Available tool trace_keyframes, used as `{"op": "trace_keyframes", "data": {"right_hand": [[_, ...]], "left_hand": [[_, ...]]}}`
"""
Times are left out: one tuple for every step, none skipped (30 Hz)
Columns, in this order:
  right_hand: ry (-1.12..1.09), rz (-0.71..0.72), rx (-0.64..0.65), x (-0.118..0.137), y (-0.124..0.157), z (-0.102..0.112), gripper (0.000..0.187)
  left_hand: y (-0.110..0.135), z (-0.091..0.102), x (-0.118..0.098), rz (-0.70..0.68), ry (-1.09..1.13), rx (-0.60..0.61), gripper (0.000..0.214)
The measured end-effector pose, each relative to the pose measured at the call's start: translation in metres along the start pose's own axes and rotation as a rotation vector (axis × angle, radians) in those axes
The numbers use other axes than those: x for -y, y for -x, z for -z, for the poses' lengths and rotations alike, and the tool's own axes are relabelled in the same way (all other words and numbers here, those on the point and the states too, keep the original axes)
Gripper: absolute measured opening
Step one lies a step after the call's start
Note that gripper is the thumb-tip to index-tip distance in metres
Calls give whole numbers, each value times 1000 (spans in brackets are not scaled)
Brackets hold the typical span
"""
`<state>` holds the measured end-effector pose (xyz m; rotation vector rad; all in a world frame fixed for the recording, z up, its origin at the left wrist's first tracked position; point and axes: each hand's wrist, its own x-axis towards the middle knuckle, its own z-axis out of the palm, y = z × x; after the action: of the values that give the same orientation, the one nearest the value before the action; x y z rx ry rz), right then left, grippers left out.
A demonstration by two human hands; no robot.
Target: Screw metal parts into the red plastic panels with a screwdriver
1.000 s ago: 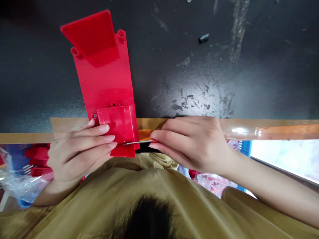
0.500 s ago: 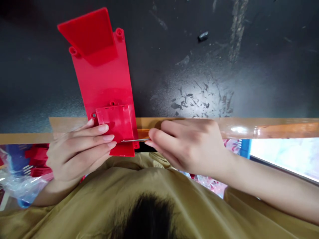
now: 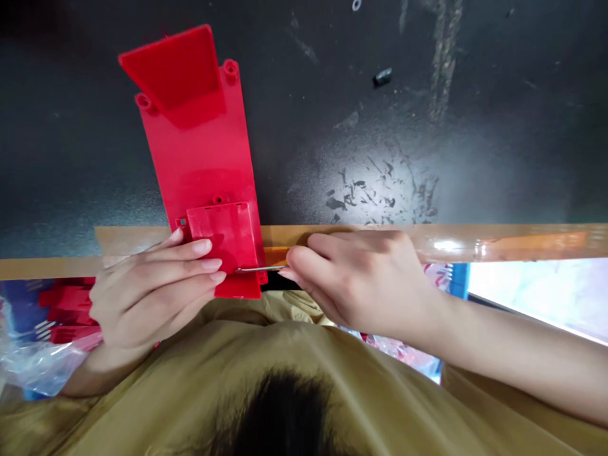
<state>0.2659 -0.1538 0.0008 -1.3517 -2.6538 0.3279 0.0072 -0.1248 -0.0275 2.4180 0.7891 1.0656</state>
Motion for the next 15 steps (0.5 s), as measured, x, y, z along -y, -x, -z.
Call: {"op": "trace_keyframes", "data": {"right_hand": [[14,10,-2,0,0,0,29],[15,11,-2,0,-1,1,29],[9,11,1,0,-2,1,30],[3,12,8,1,-3,2,29],[-4,14,21,1,-3,3,29],[-9,10,31,1,-4,3,30],[-14,2,35,2,-4,4,31],[-17,-8,36,2,-5,4,32],[-19,-19,38,2,-5,5,33],[-21,-32,37,3,-6,6,34],[-24,-38,40,3,-7,6,35],[-26,-35,45,3,-8,7,35],[-26,-25,50,3,-9,8,36],[-25,-17,53,3,-11,9,37],[-23,-12,54,3,-12,10,38]], "left_hand": [[0,0,0,15,9,8,12],[1,0,0,24,14,12,12],[1,1,0,27,17,15,13],[2,1,0,23,18,14,14],[2,2,0,20,17,16,15],[2,3,-1,22,16,22,15],[1,4,-1,26,16,30,14],[0,5,-1,38,15,42,13],[0,5,-1,47,14,55,12],[-2,6,-2,49,14,67,12],[-3,7,-2,48,11,75,12],[-4,7,-3,44,5,80,13],[-5,7,-3,42,-3,80,12],[-6,7,-4,46,-11,81,10],[-7,6,-4,50,-18,72,8]]}}
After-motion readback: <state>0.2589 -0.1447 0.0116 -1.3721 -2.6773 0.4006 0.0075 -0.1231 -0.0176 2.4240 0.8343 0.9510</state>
